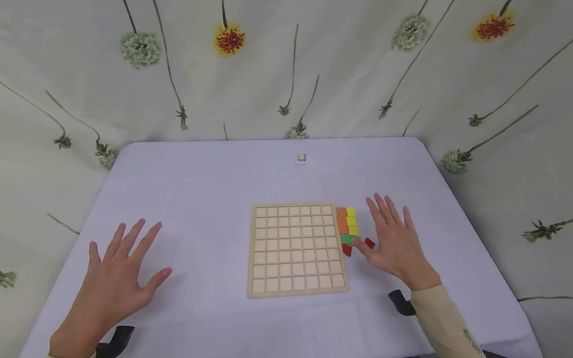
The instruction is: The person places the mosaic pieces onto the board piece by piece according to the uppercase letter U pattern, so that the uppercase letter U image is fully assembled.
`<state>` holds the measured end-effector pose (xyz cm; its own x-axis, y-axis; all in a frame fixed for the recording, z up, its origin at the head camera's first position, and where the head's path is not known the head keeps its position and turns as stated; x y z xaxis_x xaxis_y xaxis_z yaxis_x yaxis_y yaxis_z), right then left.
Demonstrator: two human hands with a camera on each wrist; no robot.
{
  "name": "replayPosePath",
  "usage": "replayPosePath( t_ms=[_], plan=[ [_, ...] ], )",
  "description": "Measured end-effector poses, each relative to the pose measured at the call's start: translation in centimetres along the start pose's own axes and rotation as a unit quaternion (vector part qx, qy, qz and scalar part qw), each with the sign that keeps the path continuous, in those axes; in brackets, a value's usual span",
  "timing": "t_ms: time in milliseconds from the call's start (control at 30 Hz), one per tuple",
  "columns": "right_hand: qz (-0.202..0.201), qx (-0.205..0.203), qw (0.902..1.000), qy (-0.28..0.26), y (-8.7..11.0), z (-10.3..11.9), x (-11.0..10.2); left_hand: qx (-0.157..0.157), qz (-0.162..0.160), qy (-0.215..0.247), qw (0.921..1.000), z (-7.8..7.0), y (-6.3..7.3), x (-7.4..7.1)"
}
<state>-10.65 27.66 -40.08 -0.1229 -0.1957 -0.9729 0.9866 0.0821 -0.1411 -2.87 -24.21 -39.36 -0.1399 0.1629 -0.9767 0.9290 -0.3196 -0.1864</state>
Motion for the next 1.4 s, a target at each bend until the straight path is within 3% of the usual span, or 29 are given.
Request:
replayPosePath(
  t_ms=[633, 900, 1400],
  plan=[
    [0.065, -0.003, 0.9978, -0.010, -2.4, -0.1, 2.7, -0.017, 0.029, 0.007, 0.9994, -0.2, 0.1, -0.3],
    [0.071, -0.018, 0.9972, -0.017, -2.7, -0.4, 4.2, -0.013, 0.014, 0.004, 0.9998, -0.1, 0.5, -0.3],
    [0.090, -0.023, 0.9954, -0.024, -2.8, -0.6, 4.1, -0.011, 0.014, 0.006, 0.9998, -0.2, 0.6, 0.0]
  ],
)
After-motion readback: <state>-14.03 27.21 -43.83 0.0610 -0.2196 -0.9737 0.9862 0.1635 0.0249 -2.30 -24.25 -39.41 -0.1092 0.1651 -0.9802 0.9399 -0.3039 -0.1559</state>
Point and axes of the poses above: each hand's wrist, its own y-axis away from the middle knuckle, its own x-axis out of the palm, z = x × y, the point moved 1 cm from there along -y, towards the middle knuckle, and after that the axes turned 12 degrees about x, right-handed, at the moved point
